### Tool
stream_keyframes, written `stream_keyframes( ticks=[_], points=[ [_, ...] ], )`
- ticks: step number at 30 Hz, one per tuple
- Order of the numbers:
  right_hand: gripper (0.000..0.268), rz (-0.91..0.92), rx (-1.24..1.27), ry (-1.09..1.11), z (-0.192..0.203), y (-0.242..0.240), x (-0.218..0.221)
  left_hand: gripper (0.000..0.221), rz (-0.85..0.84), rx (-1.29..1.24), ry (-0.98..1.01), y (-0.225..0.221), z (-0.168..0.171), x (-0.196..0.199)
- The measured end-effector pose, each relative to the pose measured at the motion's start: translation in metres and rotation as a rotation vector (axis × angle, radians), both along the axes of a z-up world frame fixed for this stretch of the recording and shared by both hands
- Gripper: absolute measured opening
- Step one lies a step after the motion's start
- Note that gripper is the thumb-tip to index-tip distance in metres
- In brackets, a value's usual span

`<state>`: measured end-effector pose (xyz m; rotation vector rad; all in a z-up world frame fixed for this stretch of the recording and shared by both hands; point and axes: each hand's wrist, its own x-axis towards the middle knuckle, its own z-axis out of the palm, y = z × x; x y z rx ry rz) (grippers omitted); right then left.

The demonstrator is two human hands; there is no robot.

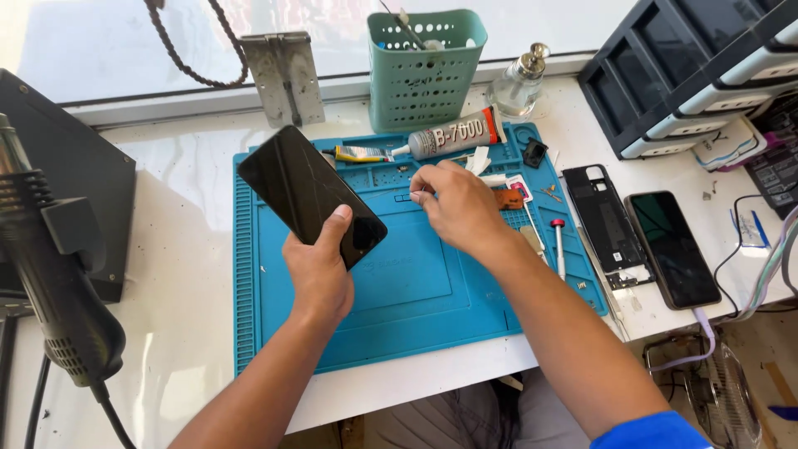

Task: Disassembling a smartphone to access internal components using a pry tool and screwdriver

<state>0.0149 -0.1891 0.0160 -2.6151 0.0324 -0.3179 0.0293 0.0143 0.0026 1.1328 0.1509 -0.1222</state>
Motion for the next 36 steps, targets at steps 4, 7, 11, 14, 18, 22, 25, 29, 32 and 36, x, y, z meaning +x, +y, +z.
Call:
stream_keyframes(
  ticks=[4, 7, 11, 14, 18, 22, 25, 29, 32, 36],
  points=[
    [0.012, -0.013, -0.04, 0.083, 0.003, -0.007, 0.003, 0.02, -0.012, -0.007, 0.027, -0.003, 0.003, -0.002],
    [0.021, -0.036, -0.004, -0.003, 0.005, -0.016, -0.011, 0.02, -0.013, -0.057, 0.038, -0.004, -0.002, -0.002],
    [0.017, -0.041, 0.455, -0.086, 0.027, 0.0, -0.052, 0.024, -0.096, -0.105, 0.039, -0.012, 0.004, -0.013],
    [0.019, 0.057, 0.745, -0.04, 0.028, 0.018, -0.078, 0.029, -0.186, -0.154, 0.008, -0.014, -0.007, -0.018],
    [0.016, 0.15, 0.974, -0.021, 0.005, 0.022, -0.092, 0.034, -0.32, -0.159, -0.089, -0.015, -0.025, -0.017],
    [0.013, 0.122, 1.015, -0.042, -0.006, 0.023, -0.095, 0.036, -0.374, -0.128, -0.091, -0.013, -0.04, -0.014],
    [0.012, 0.131, 1.045, -0.055, -0.009, 0.022, -0.096, 0.035, -0.418, -0.097, -0.119, -0.015, -0.04, -0.015],
    [0.011, 0.165, 1.059, -0.046, -0.007, 0.022, -0.1, 0.028, -0.406, -0.133, -0.154, -0.015, -0.035, -0.021],
    [0.011, 0.168, 1.066, -0.041, -0.009, 0.022, -0.102, 0.027, -0.417, -0.129, -0.166, -0.015, -0.038, -0.021],
    [0.011, 0.154, 1.087, -0.046, -0.012, 0.024, -0.103, 0.027, -0.424, -0.128, -0.176, -0.014, -0.046, -0.02]
  ],
)
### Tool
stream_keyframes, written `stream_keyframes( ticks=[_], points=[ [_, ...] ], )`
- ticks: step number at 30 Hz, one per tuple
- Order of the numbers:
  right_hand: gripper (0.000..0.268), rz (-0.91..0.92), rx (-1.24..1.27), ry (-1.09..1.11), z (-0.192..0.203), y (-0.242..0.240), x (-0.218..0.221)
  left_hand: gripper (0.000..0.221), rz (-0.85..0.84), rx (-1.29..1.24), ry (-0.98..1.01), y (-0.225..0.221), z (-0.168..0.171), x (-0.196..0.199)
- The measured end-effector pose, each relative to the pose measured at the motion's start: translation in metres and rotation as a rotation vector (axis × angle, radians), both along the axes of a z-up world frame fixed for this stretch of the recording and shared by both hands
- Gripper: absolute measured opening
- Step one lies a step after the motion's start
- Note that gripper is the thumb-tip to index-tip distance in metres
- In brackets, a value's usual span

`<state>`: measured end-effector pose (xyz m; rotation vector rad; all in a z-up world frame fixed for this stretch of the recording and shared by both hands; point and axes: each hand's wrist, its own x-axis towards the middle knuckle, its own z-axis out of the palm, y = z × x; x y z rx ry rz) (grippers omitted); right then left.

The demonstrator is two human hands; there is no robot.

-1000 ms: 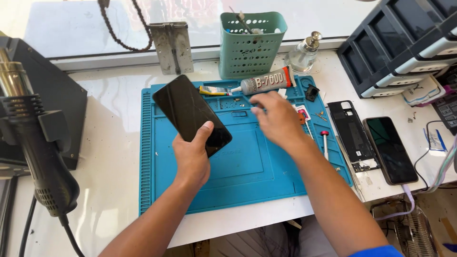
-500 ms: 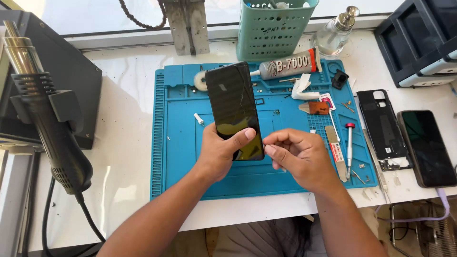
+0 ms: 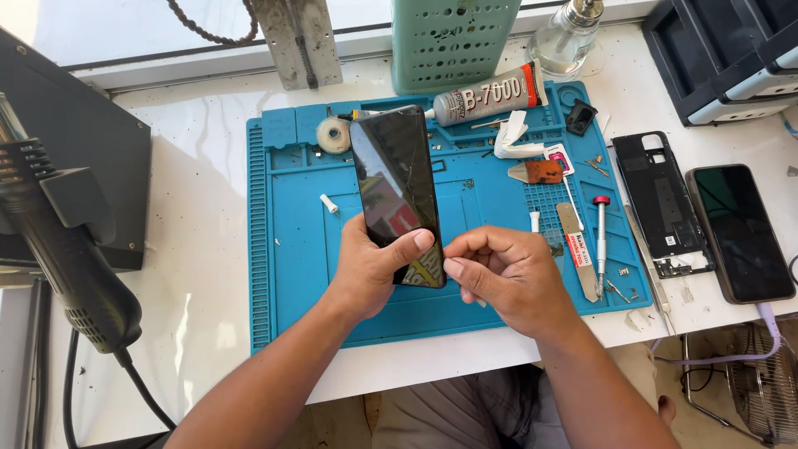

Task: Disassembling a smartphone to access internal components using a pry tool and screwdriver

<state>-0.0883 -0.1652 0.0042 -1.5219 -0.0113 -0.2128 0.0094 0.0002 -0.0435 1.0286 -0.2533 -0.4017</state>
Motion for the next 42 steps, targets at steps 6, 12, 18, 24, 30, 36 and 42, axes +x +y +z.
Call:
stream_keyframes(
  ticks=[6, 12, 18, 24, 30, 36, 42],
  points=[
    [0.012, -0.017, 0.033, -0.007, -0.003, 0.003, -0.002, 0.025, -0.02, -0.025, 0.005, 0.0, 0.001, -0.001],
    [0.012, -0.037, 0.034, 0.003, -0.005, 0.006, 0.0, 0.027, -0.001, -0.025, 0.002, -0.001, 0.016, -0.007],
    [0.011, -0.07, 0.04, -0.013, -0.001, 0.01, -0.001, 0.03, -0.031, -0.001, -0.003, 0.001, 0.014, -0.003],
    [0.011, -0.08, 0.013, -0.023, 0.0, 0.009, -0.001, 0.029, -0.05, 0.049, -0.052, 0.002, 0.003, 0.0],
    [0.01, -0.118, -0.017, -0.031, 0.003, 0.011, -0.003, 0.025, -0.064, 0.074, -0.081, 0.003, 0.014, -0.001],
    [0.01, -0.141, -0.038, -0.022, 0.005, 0.012, -0.005, 0.026, -0.071, 0.076, -0.076, 0.004, 0.009, -0.001],
    [0.018, -0.094, -0.007, 0.006, 0.009, 0.01, -0.005, 0.025, -0.073, 0.103, -0.103, 0.003, 0.023, -0.004]
  ],
)
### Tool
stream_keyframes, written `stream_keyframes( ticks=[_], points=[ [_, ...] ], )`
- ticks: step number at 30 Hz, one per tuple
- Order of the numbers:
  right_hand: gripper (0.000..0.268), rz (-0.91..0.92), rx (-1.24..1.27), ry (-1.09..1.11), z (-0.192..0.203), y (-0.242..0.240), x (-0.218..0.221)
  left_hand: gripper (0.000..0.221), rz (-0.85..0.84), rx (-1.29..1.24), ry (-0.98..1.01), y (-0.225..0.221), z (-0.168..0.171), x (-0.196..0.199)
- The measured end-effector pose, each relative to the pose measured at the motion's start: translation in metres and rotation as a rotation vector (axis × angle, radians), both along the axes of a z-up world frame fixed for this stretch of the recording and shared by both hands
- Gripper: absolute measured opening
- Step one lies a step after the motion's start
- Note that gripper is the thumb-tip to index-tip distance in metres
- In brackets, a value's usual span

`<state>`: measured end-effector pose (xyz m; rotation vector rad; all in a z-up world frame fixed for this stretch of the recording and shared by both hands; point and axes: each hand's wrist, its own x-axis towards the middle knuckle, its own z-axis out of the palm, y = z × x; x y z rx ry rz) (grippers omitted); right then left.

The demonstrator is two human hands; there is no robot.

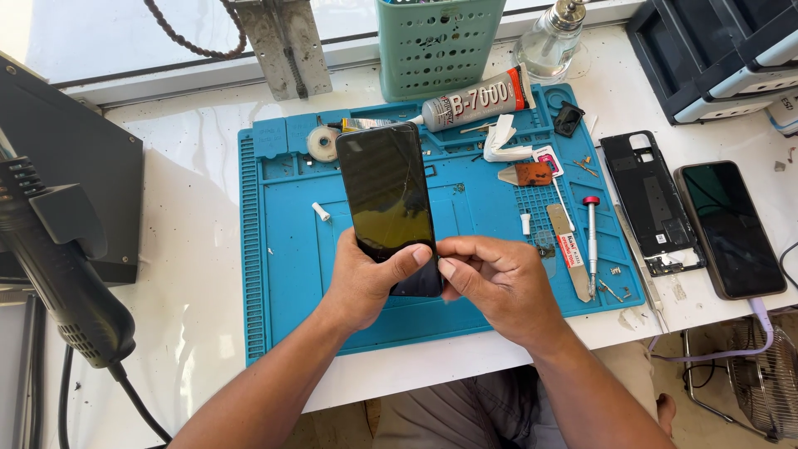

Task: Disassembling a smartphone to access internal components using a pry tool and screwdriver

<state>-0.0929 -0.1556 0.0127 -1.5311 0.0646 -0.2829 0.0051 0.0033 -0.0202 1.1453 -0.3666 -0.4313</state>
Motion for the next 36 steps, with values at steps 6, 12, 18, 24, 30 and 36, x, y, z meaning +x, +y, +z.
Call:
stream_keyframes(
  ticks=[6, 12, 18, 24, 30, 36],
  points=[
    [0.02, 0.018, -0.049, -0.009, -0.004, -0.004, 0.002, 0.024, 0.001, 0.032, -0.023, 0.001, -0.002, 0.002],
    [0.019, 0.006, -0.063, -0.01, -0.001, -0.001, 0.002, 0.026, 0.012, 0.097, -0.035, -0.001, 0.005, 0.001],
    [0.018, -0.008, -0.075, -0.015, -0.001, 0.001, 0.003, 0.027, 0.023, 0.077, -0.035, -0.002, 0.012, 0.0],
    [0.024, -0.121, -0.377, 0.168, -0.009, -0.006, -0.002, 0.028, -0.033, 0.15, -0.053, 0.001, 0.006, -0.002],
    [0.036, -0.117, -0.228, 0.152, -0.017, -0.003, -0.001, 0.042, -0.029, 0.176, 0.003, 0.005, 0.007, -0.001],
    [0.058, -0.164, -0.281, 0.141, 0.018, 0.014, 0.001, 0.063, -0.048, 0.271, -0.033, 0.008, 0.023, -0.006]
  ],
)
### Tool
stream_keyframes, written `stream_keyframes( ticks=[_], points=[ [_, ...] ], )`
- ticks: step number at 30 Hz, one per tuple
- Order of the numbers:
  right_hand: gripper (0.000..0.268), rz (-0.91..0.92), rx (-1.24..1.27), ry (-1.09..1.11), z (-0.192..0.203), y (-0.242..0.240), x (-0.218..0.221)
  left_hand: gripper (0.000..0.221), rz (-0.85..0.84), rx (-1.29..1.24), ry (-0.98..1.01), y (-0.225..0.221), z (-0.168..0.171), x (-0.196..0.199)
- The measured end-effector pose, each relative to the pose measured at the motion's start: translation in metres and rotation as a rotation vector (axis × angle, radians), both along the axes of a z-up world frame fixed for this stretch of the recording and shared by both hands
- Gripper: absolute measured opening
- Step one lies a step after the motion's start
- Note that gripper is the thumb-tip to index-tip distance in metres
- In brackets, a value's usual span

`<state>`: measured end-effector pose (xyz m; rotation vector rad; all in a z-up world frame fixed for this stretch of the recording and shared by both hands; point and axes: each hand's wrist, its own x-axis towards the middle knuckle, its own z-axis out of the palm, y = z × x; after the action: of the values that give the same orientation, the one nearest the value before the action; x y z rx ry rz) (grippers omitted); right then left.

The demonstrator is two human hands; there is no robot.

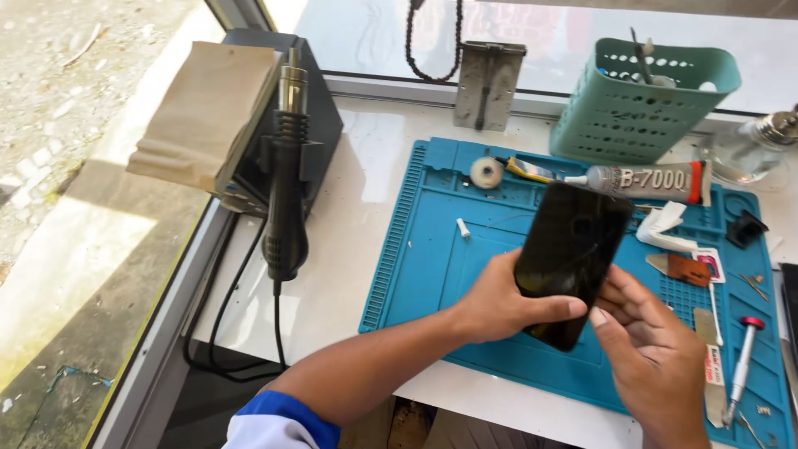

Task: Disassembling a smartphone to access internal components using a pry tool and screwdriver

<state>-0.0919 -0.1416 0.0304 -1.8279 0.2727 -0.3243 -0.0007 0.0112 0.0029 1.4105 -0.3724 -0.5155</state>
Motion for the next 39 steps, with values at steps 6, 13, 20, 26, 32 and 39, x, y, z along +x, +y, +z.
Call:
stream_keyframes(
  ticks=[6, 13, 20, 26, 32, 39],
  points=[
    [0.063, 0.046, 0.149, -0.09, -0.018, -0.019, 0.007, 0.066, -0.089, -0.048, -0.036, -0.005, -0.013, -0.001],
    [0.066, -0.033, 0.08, -0.025, -0.013, -0.032, 0.005, 0.068, -0.227, 0.013, -0.011, -0.003, 0.003, -0.003],
    [0.059, -0.096, 0.022, -0.045, -0.015, -0.032, 0.001, 0.058, -0.283, 0.029, -0.065, -0.002, 0.002, -0.004],
    [0.057, -0.13, 0.134, -0.05, -0.021, -0.034, 0.003, 0.061, -0.317, 0.024, -0.043, -0.001, 0.008, -0.006],
    [0.068, -0.026, 0.217, -0.121, -0.026, -0.042, 0.006, 0.061, -0.389, 0.05, 0.035, -0.001, 0.011, -0.006],
    [0.074, 0.109, 0.25, -0.197, -0.015, -0.045, 0.005, 0.06, -0.48, 0.006, 0.117, 0.0, 0.009, -0.006]
  ],
)
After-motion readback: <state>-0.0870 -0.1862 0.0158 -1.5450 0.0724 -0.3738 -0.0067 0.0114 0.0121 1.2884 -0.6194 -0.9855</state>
